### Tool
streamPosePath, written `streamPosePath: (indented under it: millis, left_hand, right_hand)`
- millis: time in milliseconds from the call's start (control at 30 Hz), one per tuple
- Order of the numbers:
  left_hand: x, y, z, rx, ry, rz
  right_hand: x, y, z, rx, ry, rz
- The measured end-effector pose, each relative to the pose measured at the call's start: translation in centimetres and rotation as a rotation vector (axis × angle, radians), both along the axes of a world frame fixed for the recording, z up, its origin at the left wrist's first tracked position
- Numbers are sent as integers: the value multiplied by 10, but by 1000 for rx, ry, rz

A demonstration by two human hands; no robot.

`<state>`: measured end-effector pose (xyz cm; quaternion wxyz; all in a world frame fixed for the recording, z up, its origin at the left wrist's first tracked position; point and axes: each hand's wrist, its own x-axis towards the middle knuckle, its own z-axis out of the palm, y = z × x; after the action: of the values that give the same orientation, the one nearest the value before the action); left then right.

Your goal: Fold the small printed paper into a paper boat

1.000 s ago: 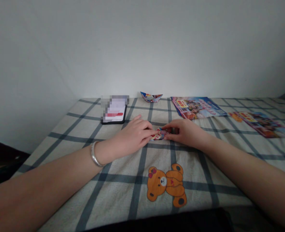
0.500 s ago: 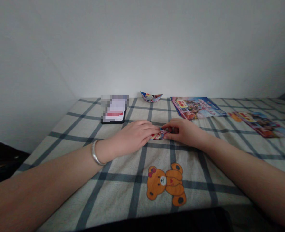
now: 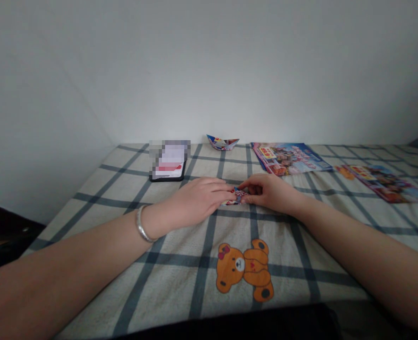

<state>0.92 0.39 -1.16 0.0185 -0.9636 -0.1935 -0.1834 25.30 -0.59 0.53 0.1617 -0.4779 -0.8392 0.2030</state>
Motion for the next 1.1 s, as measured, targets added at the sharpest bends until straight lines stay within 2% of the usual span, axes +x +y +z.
streamPosePath:
  millis: [300,400,500,667,733,900,1100]
  left_hand:
    - [0,-3,3,-53,39,49]
    - [0,-2,4,-57,41,17]
    - [-1,-1,5,-35,31,-25]
    - [-5,-5,9,-25,73,-28]
    - [-7,-7,12,-29,94,-31]
    - [-10,-12,18,-39,124,-52]
    - [-11,-13,17,-53,132,-42]
  right_hand:
    - [0,1,-2,9,-6,-5]
    - [1,1,-4,36,-19,4]
    - [2,-1,-5,141,-29,65]
    - [0,-10,-3,445,-77,284]
    - [-2,-14,-1,508,-118,342]
    - [-3,-15,1,518,-119,382]
    - [-2,-15,1,531,-128,396]
